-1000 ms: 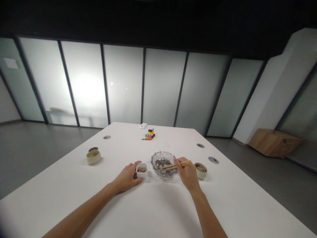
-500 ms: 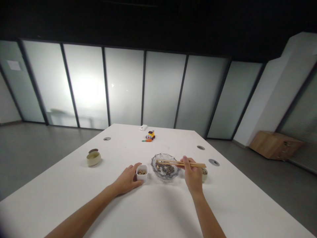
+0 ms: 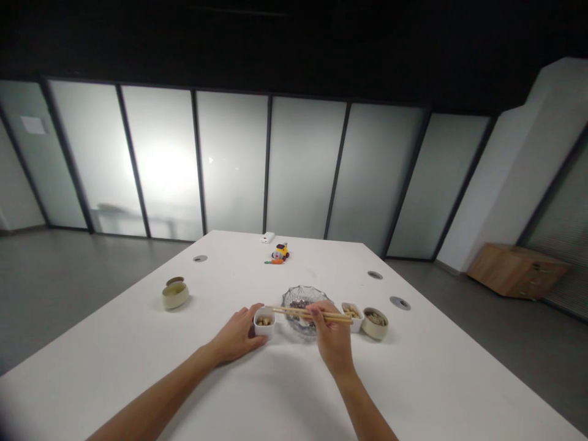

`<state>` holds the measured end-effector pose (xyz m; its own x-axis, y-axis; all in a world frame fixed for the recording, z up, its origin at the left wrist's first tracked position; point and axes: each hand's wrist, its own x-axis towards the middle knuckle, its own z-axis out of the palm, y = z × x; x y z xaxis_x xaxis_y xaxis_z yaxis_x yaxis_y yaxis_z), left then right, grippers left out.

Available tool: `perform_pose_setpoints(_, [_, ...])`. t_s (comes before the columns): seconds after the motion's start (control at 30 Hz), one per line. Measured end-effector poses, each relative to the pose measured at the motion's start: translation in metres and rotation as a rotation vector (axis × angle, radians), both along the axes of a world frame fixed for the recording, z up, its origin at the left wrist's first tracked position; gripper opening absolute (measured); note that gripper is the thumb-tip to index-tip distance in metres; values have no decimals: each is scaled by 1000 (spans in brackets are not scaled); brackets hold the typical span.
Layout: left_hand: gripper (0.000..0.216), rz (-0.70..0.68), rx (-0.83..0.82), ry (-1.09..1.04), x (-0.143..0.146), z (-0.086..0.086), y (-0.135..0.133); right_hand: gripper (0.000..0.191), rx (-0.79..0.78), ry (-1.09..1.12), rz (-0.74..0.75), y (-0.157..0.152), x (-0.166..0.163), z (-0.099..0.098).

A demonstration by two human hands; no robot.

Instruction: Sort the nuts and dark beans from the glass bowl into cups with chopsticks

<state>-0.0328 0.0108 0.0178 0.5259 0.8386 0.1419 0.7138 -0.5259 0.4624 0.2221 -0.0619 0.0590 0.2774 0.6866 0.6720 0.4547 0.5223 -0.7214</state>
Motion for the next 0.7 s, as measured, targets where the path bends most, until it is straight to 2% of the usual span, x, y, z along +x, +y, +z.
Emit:
perform_pose_setpoints(0.13, [76,10,-4,3,0,1,0,49,55,-190,-120,2,13,1])
perform_pose_setpoints(0.27, [75,6,-14,-1,0,3,-1,50,30,-303,-98,6,18,-5])
perform_pose_setpoints(0.7, [75,4,-11,8,1,2,0,42,15,-399,-50,12,21,-17])
